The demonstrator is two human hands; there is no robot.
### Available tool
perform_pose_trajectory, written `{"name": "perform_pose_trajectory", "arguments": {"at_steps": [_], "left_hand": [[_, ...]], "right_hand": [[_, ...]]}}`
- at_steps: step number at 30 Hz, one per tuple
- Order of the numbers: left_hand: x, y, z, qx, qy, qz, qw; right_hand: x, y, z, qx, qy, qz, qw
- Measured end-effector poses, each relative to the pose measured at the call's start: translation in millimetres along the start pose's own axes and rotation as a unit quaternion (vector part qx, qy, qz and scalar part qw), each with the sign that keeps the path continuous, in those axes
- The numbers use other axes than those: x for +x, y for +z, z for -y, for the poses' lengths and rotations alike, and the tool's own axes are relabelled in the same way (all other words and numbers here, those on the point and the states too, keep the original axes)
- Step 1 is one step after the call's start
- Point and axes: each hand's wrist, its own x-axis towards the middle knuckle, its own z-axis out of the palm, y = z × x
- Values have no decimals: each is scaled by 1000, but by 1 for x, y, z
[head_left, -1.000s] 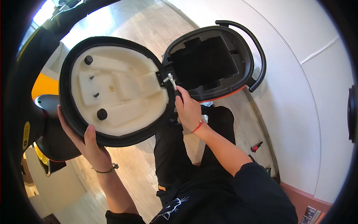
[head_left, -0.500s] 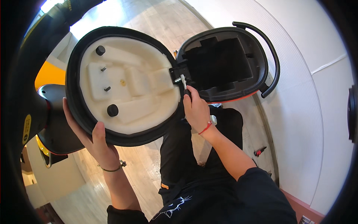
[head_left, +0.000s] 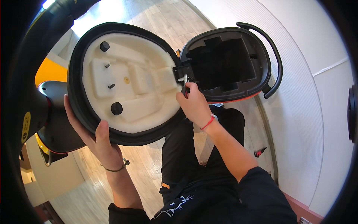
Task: Using a socket wrench and hex keys to disassemble the storage compartment and latch mechanism of a scooter.
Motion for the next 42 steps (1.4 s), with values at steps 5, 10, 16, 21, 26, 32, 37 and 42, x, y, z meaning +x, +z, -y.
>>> {"name": "perform_pose_trajectory", "arguments": {"at_steps": [5, 10, 16, 21, 26, 32, 37, 42], "left_hand": [[-1, 7, -1, -16, 1, -19, 1000], [-1, 6, -1, -15, -8, -27, 1000], [2, 5, 1, -2, 5, -24, 1000], [1, 3, -2, -6, 7, -31, 999], [0, 4, 1, 20, 14, -28, 999], [1, 9, -1, 18, 14, -33, 999], [1, 9, 1, 24, 20, -39, 999], [1, 10, 1, 5, 18, -42, 999]], "right_hand": [[9, 2, 22, 21, 47, 39, 998], [5, 4, 24, 138, 90, 93, 982], [15, 5, -2, 132, 60, 88, 985], [26, -20, 26, 166, 99, 206, 959], [69, -40, 44, 64, 241, 298, 921], [108, -49, 63, 125, 319, 377, 860], [117, -47, 74, 27, 310, 397, 863], [116, -49, 79, -31, 292, 411, 863]]}}
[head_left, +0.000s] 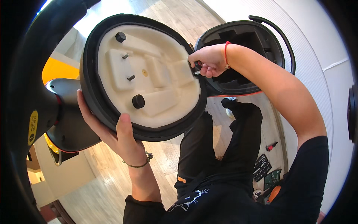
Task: Using a socket wrench and hex keys to disassemble the storage compartment and latch mechanism of a scooter.
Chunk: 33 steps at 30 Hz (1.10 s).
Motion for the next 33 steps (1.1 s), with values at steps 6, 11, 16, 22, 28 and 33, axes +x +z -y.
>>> {"name": "perform_pose_trajectory", "arguments": {"at_steps": [6, 11, 16, 22, 28, 33], "left_hand": [[1, -3, 2, 10, 8, 1, 1000], [1, -4, 3, 22, 12, 1, 1000], [1, -6, 7, 37, 16, 8, 999], [1, -3, 4, 12, 11, 0, 1000], [1, -7, 7, 21, 23, 8, 1000], [0, -7, 7, 25, 22, 6, 999]], "right_hand": [[3, -17, 6, -62, 6, -53, 997], [8, -15, 14, -66, 23, -79, 994], [5, -8, 12, -101, 46, -80, 991], [-2, -1, 18, -151, 35, -42, 987], [-6, 4, 16, -174, 37, -52, 983], [-4, 3, 12, -144, 11, -87, 986]]}}
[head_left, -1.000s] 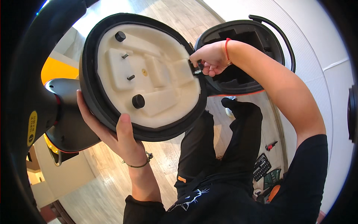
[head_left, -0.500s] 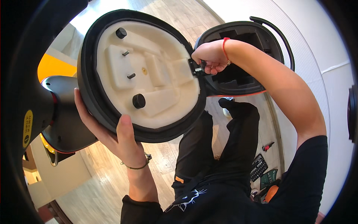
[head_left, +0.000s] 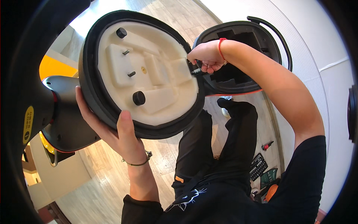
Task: Using a socket wrench and hex keys to disassemble the storage compartment and latch mechanism of a scooter.
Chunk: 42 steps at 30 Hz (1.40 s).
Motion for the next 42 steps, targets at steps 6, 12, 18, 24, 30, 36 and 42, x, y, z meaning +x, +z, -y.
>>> {"name": "perform_pose_trajectory", "arguments": {"at_steps": [6, 12, 18, 24, 30, 36, 42], "left_hand": [[0, -3, 1, -3, -4, -3, 1000], [1, -6, 3, 14, 1, -1, 1000], [1, -4, 2, 19, 5, 4, 1000], [0, -4, 1, 26, 0, -2, 1000], [1, 1, 0, 24, -1, -6, 1000], [1, 3, -2, 7, -6, -12, 1000], [-3, 11, -8, -32, -30, -20, 999]], "right_hand": [[-14, 34, -10, 14, -53, -37, 998], [-7, 87, -78, 32, -185, -143, 972], [14, 135, -112, -26, -259, -346, 902], [11, 131, -128, -76, -269, -324, 904], [25, 124, -153, -93, -310, -301, 897], [30, 127, -157, -55, -306, -268, 912], [58, 162, -165, 20, -312, -366, 877]]}}
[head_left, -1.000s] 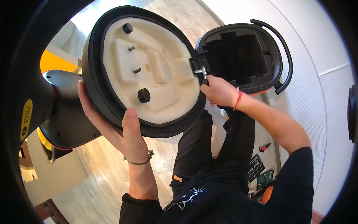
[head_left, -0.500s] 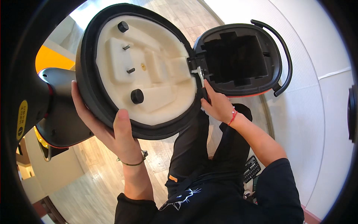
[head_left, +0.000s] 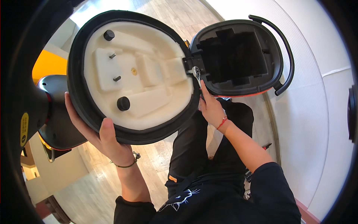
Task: Using a socket wrench and hex keys to disassemble the storage compartment and latch mechanism of a scooter.
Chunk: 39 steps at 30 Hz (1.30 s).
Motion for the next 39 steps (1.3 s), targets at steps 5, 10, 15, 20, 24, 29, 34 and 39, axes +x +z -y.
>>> {"name": "perform_pose_trajectory", "arguments": {"at_steps": [5, 10, 15, 20, 24, 29, 34, 39], "left_hand": [[1, -1, -2, 0, -6, 7, 1000], [1, -5, 3, -9, -3, 12, 1000], [2, -7, 0, -2, 2, 10, 1000], [3, -13, 11, 12, 17, 17, 1000], [5, -17, 6, 7, 40, 18, 999], [5, -17, 9, 31, 40, 19, 999], [6, -21, 14, 50, 50, 19, 997], [6, -20, 11, 50, 57, 15, 997]], "right_hand": [[-2, 20, -4, -141, 10, -26, 990], [-4, 11, 7, 177, 114, -57, 976], [3, -15, 22, 205, 40, -52, 976], [23, -37, 58, 140, 80, -26, 987], [26, -30, 57, 357, 176, -9, 917], [44, -44, 61, 426, 269, 0, 864], [49, -21, 34, 347, 179, -108, 914], [46, -22, 32, 230, 165, -67, 957]]}}
